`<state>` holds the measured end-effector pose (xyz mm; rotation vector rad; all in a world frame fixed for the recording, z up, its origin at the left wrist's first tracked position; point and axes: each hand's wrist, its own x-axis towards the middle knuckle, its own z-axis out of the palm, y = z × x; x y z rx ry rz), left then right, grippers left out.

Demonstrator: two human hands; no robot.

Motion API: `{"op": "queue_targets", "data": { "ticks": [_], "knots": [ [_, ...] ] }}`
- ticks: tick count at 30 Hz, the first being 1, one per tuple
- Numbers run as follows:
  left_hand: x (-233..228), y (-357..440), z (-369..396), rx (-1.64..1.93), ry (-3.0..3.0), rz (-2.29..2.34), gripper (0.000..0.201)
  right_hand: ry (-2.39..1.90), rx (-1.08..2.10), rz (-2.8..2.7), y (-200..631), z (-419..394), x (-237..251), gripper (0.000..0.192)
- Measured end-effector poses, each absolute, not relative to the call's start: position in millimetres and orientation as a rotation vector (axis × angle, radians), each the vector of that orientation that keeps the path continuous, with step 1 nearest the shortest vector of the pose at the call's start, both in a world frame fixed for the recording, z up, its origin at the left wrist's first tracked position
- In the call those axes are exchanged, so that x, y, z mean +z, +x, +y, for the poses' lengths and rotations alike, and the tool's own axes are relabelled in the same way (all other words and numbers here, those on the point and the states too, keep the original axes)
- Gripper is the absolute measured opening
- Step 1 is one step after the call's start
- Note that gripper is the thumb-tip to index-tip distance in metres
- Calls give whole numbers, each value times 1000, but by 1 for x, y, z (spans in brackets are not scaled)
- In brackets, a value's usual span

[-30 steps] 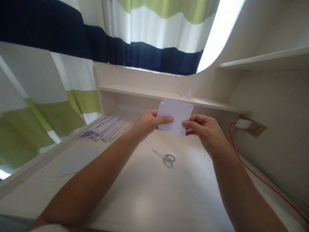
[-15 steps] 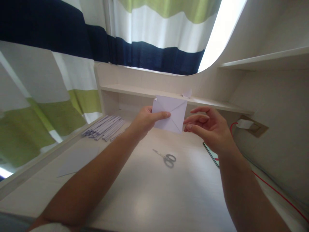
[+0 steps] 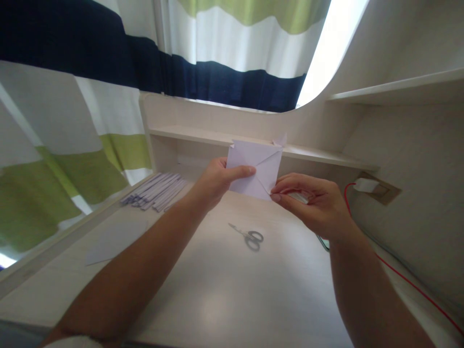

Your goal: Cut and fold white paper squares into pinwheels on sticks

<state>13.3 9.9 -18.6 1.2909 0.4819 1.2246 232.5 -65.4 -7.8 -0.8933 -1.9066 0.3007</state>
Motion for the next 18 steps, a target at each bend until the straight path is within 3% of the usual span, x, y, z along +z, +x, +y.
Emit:
{"op": "queue_targets", "data": {
  "ticks": [18],
  "knots": [
    [-18,16,4,1239,1337,453,34,-993,538,-1700,228,-65,-7,8]
  ]
}}
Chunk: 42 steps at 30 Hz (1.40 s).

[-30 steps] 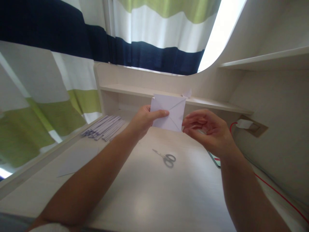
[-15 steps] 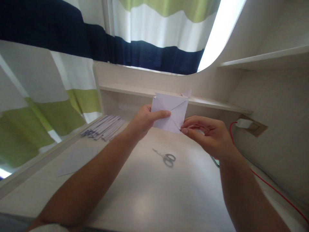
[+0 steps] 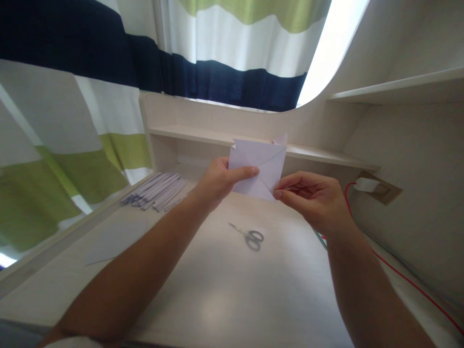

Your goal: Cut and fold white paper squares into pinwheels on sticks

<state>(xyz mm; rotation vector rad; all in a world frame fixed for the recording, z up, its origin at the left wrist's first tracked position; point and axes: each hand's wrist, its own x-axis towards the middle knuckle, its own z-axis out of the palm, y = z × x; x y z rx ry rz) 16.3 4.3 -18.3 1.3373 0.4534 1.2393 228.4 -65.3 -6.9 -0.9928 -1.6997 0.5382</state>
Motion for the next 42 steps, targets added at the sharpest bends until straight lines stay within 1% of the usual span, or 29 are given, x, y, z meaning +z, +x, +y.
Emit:
{"op": "queue_targets", "data": {
  "ticks": [15,19,23,33,42],
  "knots": [
    [-22,17,8,1274,1335,454,32,-860,551,-1694,231,-59,-13,8],
    [-22,17,8,1274,1332,432,29,-868,563,-1725,233,-59,-13,9],
    [-22,17,8,1274,1322,446,32,-880,574,-1758,237,-59,-14,13],
    [-22,17,9,1283,1342,451,31,-907,537,-1716,234,-60,-15,7],
    [-22,18,7,1285,1344,438,30,-915,545,-1644,229,-56,-15,9]
  ]
}}
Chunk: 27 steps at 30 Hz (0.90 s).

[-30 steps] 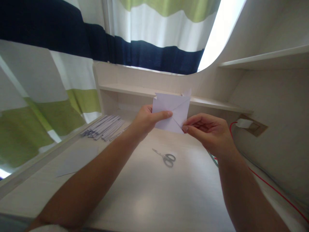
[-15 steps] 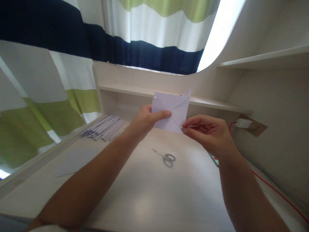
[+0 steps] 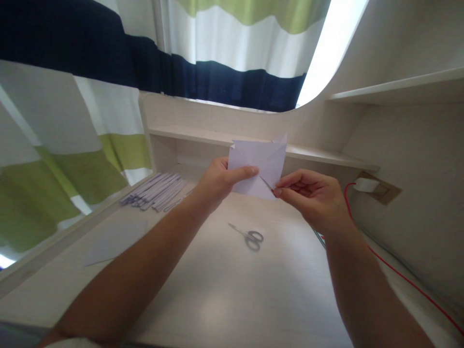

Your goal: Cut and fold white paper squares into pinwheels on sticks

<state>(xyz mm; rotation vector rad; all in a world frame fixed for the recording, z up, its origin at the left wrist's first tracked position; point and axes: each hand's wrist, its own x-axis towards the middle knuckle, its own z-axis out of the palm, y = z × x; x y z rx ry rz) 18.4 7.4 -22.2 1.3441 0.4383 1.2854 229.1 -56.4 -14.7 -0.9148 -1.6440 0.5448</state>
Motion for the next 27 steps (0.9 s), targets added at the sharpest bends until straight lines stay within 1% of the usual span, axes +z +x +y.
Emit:
{"op": "queue_targets", "data": {
  "ticks": [4,9,12,19,27],
  "knots": [
    [-23,19,8,1298,1339,438,30,-907,544,-1630,227,-55,-14,11],
    [-23,19,7,1299,1349,449,31,-853,587,-1579,225,-55,-13,26],
    [-23,19,6,1294,1347,460,31,-836,633,-1569,225,-55,-12,31],
    [-23,20,4,1310,1365,492,30,-873,660,-1581,227,-54,-12,32],
    [-23,20,5,1300,1375,527,31,-844,764,-1573,223,-55,-11,30]
  ]
}}
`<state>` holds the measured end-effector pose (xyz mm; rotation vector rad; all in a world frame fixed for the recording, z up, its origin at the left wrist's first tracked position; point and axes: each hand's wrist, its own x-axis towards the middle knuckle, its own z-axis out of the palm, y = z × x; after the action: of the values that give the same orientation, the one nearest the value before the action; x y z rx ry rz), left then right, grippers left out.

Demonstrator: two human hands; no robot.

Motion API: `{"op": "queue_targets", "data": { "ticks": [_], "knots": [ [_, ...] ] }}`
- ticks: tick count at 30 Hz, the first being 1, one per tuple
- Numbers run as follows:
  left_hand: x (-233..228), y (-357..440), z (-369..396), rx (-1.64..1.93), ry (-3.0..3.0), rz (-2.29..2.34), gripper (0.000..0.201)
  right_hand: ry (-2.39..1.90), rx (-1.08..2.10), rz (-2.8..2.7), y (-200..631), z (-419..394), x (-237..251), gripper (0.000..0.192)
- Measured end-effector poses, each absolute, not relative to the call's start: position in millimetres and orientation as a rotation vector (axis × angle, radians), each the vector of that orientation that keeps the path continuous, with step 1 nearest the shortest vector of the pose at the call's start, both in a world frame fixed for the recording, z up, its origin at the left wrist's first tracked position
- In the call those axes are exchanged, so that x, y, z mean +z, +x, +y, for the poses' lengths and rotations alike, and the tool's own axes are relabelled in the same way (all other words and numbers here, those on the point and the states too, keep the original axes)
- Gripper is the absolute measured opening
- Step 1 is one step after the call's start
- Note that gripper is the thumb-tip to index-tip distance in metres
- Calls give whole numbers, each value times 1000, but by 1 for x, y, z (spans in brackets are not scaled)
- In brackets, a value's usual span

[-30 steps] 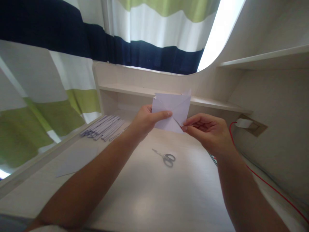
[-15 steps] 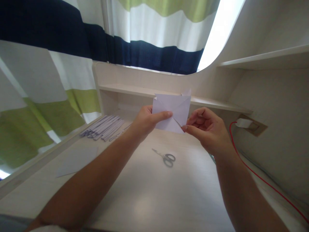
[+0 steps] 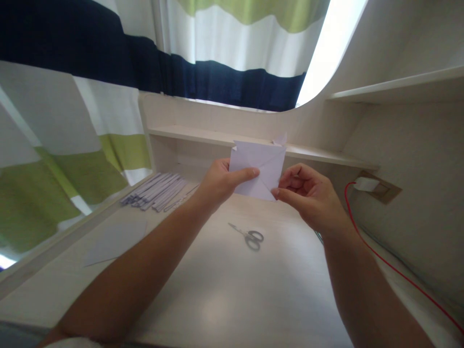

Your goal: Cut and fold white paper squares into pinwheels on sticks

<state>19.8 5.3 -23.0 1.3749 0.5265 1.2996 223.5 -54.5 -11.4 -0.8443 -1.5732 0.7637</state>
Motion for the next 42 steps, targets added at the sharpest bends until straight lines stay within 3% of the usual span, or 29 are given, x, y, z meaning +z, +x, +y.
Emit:
{"op": "queue_targets", "data": {
  "ticks": [11,42],
  "knots": [
    [-23,20,6,1279,1379,542,32,-870,736,-1599,226,-54,-12,36],
    [-28,22,13,1284,1385,579,27,-859,849,-1714,234,-48,-16,32]
  ]
}}
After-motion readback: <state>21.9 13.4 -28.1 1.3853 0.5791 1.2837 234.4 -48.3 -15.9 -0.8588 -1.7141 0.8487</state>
